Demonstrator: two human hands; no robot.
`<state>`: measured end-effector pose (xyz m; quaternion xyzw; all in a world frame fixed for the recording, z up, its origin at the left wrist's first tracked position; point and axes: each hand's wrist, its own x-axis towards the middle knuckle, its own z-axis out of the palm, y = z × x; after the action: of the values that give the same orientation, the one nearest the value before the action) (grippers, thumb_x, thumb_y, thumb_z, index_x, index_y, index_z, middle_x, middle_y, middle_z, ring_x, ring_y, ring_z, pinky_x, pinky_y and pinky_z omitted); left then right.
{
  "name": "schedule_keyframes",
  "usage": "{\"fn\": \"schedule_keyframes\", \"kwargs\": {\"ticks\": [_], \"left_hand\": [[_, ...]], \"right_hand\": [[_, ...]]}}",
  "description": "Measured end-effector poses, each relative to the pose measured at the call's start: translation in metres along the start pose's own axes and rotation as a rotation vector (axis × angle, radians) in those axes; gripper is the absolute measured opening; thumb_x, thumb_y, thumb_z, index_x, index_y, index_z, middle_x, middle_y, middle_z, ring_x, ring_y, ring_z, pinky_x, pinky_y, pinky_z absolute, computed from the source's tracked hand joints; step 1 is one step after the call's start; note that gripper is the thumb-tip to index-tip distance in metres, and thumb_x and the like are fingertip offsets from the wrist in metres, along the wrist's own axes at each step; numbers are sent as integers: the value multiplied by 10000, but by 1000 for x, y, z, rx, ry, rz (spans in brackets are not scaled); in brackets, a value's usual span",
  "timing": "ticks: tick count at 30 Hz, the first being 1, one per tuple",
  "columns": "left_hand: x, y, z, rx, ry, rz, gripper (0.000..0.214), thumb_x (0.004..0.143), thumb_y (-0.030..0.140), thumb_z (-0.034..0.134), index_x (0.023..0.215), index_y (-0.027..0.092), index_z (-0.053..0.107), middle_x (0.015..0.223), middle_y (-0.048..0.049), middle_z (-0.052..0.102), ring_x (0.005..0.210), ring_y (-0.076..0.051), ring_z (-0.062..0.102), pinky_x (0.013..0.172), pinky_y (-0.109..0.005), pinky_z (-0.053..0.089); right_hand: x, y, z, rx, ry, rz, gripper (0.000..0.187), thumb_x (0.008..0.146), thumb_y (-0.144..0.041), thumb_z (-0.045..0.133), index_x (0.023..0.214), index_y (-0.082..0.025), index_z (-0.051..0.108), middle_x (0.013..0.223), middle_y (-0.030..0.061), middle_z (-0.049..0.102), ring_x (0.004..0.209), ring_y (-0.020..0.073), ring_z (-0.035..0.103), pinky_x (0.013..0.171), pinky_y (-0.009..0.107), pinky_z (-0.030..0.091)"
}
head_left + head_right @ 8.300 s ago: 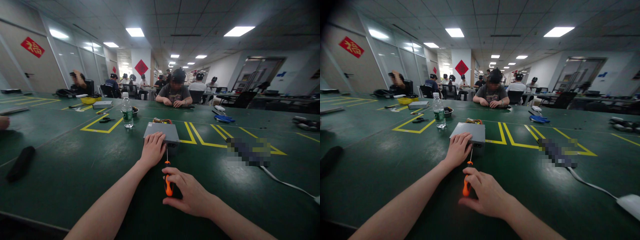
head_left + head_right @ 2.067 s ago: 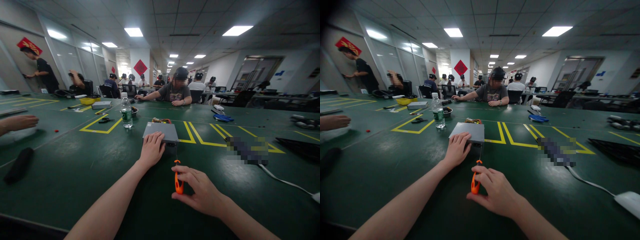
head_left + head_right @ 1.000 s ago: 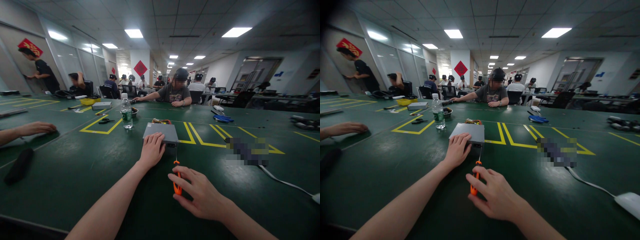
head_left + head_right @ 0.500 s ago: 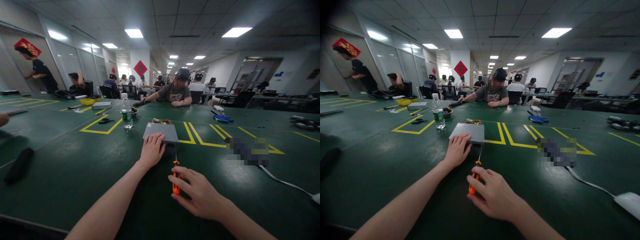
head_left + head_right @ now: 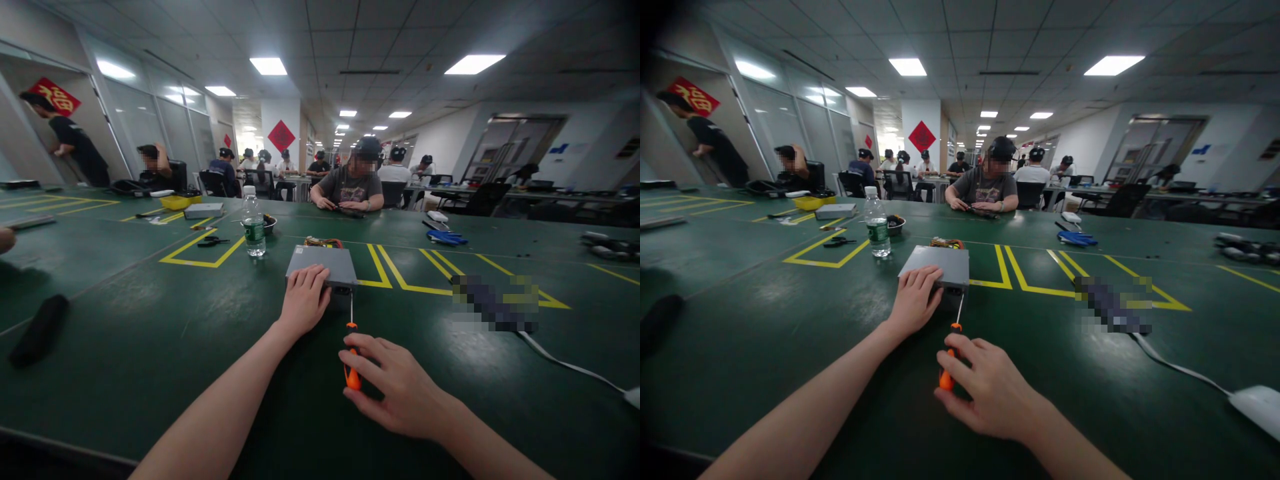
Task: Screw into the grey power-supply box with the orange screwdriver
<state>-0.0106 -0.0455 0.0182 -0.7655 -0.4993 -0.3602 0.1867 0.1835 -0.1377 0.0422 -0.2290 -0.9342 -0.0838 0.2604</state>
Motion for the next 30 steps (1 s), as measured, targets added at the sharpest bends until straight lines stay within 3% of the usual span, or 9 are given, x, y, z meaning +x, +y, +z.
{"fn": "schedule_keyframes", "kwargs": {"ticks": [6, 12, 18, 23, 27, 30], "left_hand": [[0, 0, 0, -2, -5, 0, 327, 881, 282, 451, 1199, 213, 483, 1258, -59, 539, 1193, -210, 440, 1015, -394, 300], [0, 1, -1, -11, 2, 0, 339, 871, 269, 462, 1205, 221, 486, 1244, -69, 546, 1180, -223, 451, 1000, -407, 320], [0, 0, 0, -14, -3, -4, 336, 877, 267, 452, 1208, 223, 485, 1251, -67, 543, 1185, -224, 448, 1004, -410, 312], [0, 0, 0, -11, -11, 4, 334, 884, 277, 439, 1210, 216, 479, 1260, -65, 537, 1192, -220, 441, 1009, -400, 301], [0, 0, 0, -4, -12, 0, 334, 884, 282, 439, 1209, 212, 476, 1261, -64, 534, 1196, -220, 436, 1011, -395, 298], [0, 0, 0, -8, -12, 1, 332, 885, 280, 438, 1208, 212, 475, 1261, -64, 534, 1198, -217, 434, 1015, -394, 295]], "right_hand": [[0, 4, 4, 58, 106, 8, 284, 871, -408, 516, 963, -141, 540, 1013, 147, 656, 812, 206, 644, 696, 331, 516], [-2, 4, 1, -18, 43, -8, 341, 877, -396, 518, 1121, -159, 544, 1089, 146, 610, 838, 210, 631, 682, 325, 510], [-1, 7, 3, -2, 200, -14, 334, 857, -490, 528, 906, -160, 535, 942, 127, 652, 696, 174, 620, 599, 292, 500], [-3, 5, 0, -18, 102, 8, 364, 875, -481, 497, 1027, -155, 550, 1035, 149, 609, 784, 208, 625, 637, 325, 517], [-4, 2, -1, -45, -8, 19, 329, 895, -343, 475, 1163, -163, 540, 1130, 175, 548, 894, 234, 617, 665, 327, 526], [-4, 2, 1, -58, 57, 5, 280, 898, -314, 473, 1102, -142, 557, 1085, 172, 578, 840, 218, 631, 649, 319, 531]]}}
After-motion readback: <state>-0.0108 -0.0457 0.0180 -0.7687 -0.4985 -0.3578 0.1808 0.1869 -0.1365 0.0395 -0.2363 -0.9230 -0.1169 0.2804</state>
